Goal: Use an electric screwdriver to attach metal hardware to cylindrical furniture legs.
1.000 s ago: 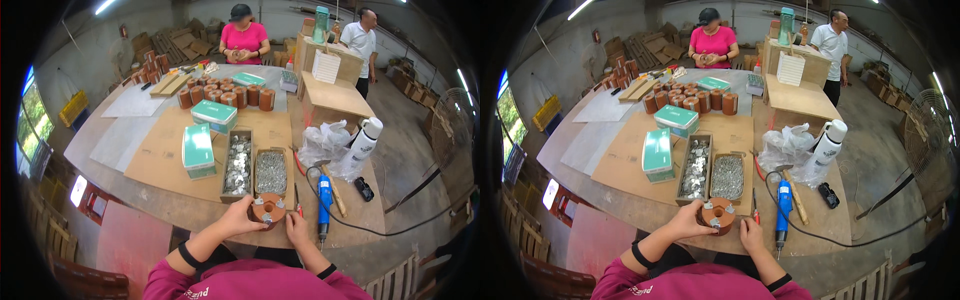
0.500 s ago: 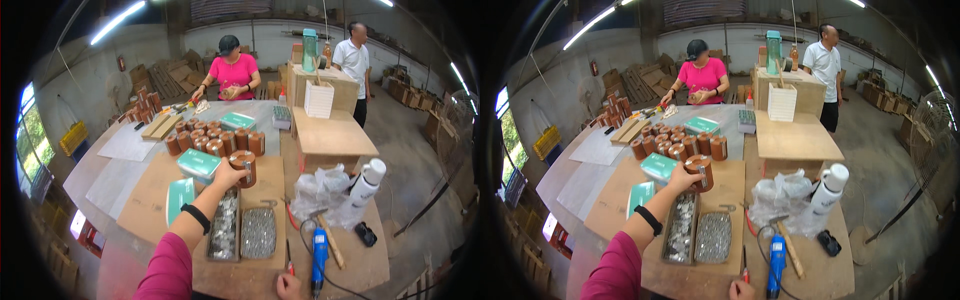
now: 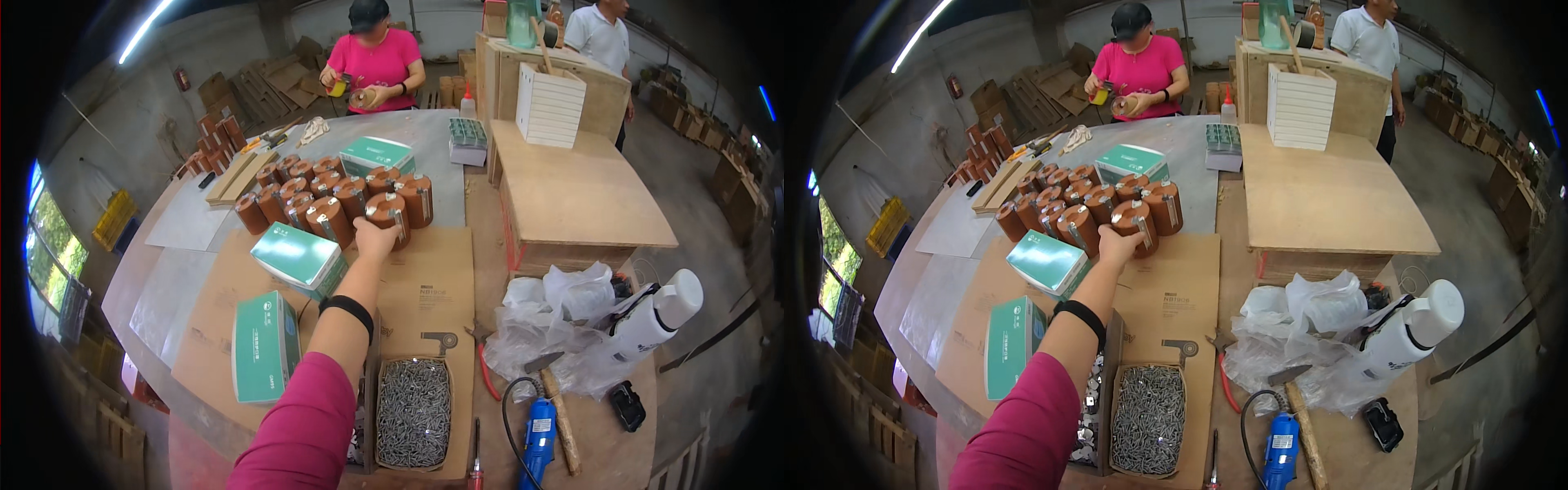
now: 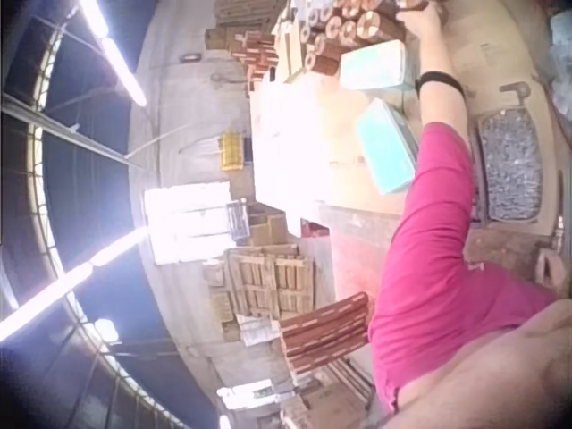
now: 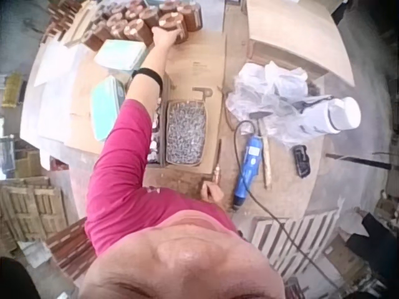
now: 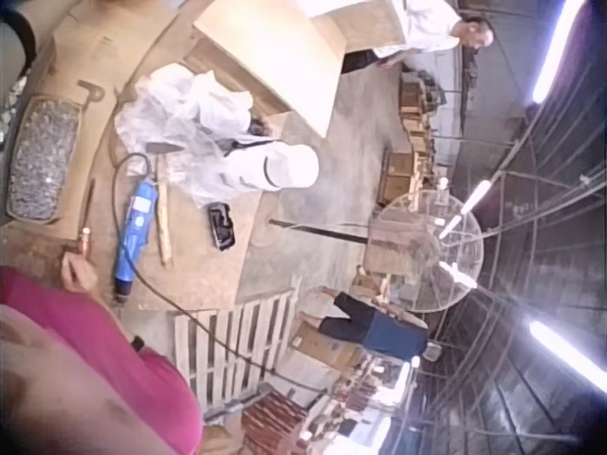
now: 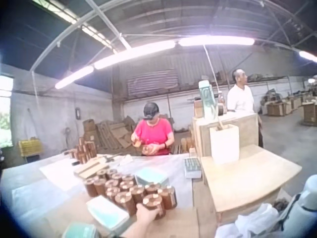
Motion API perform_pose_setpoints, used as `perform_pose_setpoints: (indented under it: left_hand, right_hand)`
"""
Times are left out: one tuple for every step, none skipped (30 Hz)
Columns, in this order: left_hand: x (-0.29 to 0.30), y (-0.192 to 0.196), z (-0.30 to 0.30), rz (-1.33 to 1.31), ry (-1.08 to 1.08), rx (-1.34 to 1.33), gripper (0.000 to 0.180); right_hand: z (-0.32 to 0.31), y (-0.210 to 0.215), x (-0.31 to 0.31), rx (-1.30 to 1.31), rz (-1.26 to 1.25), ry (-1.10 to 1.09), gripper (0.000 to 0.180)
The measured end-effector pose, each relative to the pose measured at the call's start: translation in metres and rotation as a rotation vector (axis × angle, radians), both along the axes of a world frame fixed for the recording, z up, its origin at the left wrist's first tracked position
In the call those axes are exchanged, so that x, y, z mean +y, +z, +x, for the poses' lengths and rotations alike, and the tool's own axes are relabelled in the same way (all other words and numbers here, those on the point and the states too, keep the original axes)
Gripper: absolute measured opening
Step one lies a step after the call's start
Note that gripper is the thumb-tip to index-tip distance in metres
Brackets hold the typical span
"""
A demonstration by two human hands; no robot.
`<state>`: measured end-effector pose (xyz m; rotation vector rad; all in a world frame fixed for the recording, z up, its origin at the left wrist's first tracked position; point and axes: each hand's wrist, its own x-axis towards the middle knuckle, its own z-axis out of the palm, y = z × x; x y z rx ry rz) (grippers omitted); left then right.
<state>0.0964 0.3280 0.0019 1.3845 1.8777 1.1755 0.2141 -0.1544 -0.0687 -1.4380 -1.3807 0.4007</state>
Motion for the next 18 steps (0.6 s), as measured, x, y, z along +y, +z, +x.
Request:
perform_pose_setpoints:
  left_hand:
    - [0.002,-0.001,-0.003,0.011,-0.013,0.002,0.078]
    - [-0.002,0.007,-0.005,0.026,-0.024,0.003,0.081]
    - [-0.001,0.008,-0.014,0.113,-0.084,0.046,0.082]
    - [-0.001,0.011,-0.025,0.201,-0.142,0.089,0.083]
    - [-0.012,0.029,-0.028,0.238,-0.195,0.191,0.077]
    - [-0.019,0.037,-0.034,0.235,-0.191,0.191,0.077]
    - [-0.027,0.046,-0.045,0.231,-0.217,0.351,0.074]
    - [-0.033,0.053,-0.057,0.224,-0.242,0.510,0.072]
    - [-0.036,0.061,-0.071,0.130,-0.252,0.574,0.069]
    - [-0.044,0.066,-0.079,0.130,-0.237,0.578,0.069]
    - [-0.055,0.073,-0.087,-0.040,-0.246,0.689,0.071]
    - [-0.064,0.078,-0.094,-0.213,-0.255,0.792,0.074]
    - [-0.063,0.068,-0.104,-0.307,-0.292,0.876,0.080]
    - [-0.073,0.068,-0.108,-0.309,-0.277,0.872,0.080]
    - [-0.082,0.064,-0.103,-0.359,-0.303,0.950,0.083]
    - [-0.090,0.060,-0.101,-0.408,-0.331,1.028,0.085]
    - [-0.078,0.034,-0.122,-0.417,-0.354,0.969,0.084]
    - [-0.081,0.033,-0.124,-0.414,-0.349,0.963,0.084]
  right_hand:
    - [0.000,0.002,0.001,-0.003,0.005,-0.016,0.007]
    - [-0.001,0.005,0.001,0.002,-0.001,-0.006,0.007]
    - [-0.001,0.007,0.000,0.006,-0.041,-0.025,0.006]
    - [-0.001,0.010,0.000,0.010,-0.078,-0.042,0.005]
    - [-0.002,0.012,0.000,0.010,-0.082,-0.038,0.005]
    - [-0.003,0.015,0.000,0.047,-0.127,-0.064,0.005]
    - [-0.004,0.017,-0.002,0.087,-0.166,-0.081,0.004]
    - [-0.002,0.013,-0.004,0.088,-0.164,-0.066,0.004]
    - [0.001,0.003,-0.005,0.059,-0.130,-0.039,0.005]
    - [0.004,-0.002,-0.007,0.030,-0.096,-0.013,0.006]
    - [0.005,0.013,-0.002,0.023,-0.129,0.011,0.006]
    - [0.006,0.012,-0.004,0.024,-0.126,0.023,0.006]
    - [0.006,0.009,-0.004,-0.008,-0.108,0.026,0.006]
    - [0.008,0.006,-0.003,-0.042,-0.088,0.031,0.006]
    - [0.009,0.006,-0.003,-0.027,-0.126,0.046,0.006]
    - [0.008,0.010,-0.004,-0.035,-0.126,0.047,0.006]
    - [0.006,0.016,-0.001,-0.033,-0.129,0.051,0.006]
    - [0.004,0.021,0.000,-0.035,-0.139,0.038,0.006]
